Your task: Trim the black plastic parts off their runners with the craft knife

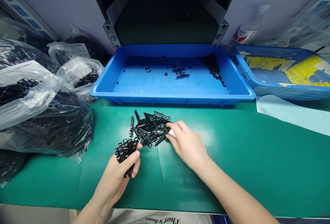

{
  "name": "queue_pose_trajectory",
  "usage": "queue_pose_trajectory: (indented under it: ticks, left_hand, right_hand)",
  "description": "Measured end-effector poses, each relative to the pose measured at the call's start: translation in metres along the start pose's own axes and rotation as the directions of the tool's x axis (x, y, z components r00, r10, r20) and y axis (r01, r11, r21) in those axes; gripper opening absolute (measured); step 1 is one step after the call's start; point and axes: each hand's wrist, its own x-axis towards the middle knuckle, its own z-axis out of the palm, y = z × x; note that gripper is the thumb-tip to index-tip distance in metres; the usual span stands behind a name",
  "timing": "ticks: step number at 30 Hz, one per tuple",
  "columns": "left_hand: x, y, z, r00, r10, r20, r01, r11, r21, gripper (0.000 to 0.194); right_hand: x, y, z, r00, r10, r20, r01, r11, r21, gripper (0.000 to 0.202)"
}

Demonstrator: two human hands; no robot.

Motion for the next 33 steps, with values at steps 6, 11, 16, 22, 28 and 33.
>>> queue_pose_trajectory:
  ticks: [6, 11, 16, 22, 28, 33]
  left_hand:
    - [0.003, 0.003, -0.007, 0.999, 0.034, 0.028, -0.032, 0.998, -0.062, 0.025]
    - [0.010, 0.007, -0.004, 0.993, 0.115, 0.029, -0.117, 0.990, 0.074, 0.020]
    - [0.011, 0.007, 0.007, 0.991, 0.120, 0.066, -0.127, 0.985, 0.118, 0.018]
    - [0.007, 0.000, 0.011, 0.995, 0.074, 0.060, -0.079, 0.992, 0.100, 0.019]
    - [0.008, -0.003, 0.005, 0.993, 0.120, 0.005, -0.119, 0.977, 0.179, 0.018]
    - [0.009, -0.001, 0.013, 0.995, 0.028, 0.095, -0.041, 0.989, 0.143, 0.022]
  right_hand:
    - [0.018, 0.019, -0.010, 0.980, -0.160, 0.119, 0.149, 0.984, 0.097, 0.008]
    - [0.004, 0.023, -0.016, 0.949, -0.312, 0.046, 0.279, 0.900, 0.333, 0.013]
    - [0.006, 0.015, -0.008, 0.983, 0.145, 0.114, -0.168, 0.959, 0.229, 0.014]
    - [0.023, -0.002, 0.000, 0.942, 0.277, 0.191, -0.316, 0.923, 0.220, 0.036]
    - [0.021, -0.001, -0.011, 0.903, 0.268, 0.336, -0.380, 0.863, 0.333, 0.028]
    - [0.005, -0.013, -0.021, 0.868, 0.243, 0.432, -0.429, 0.805, 0.410, 0.026]
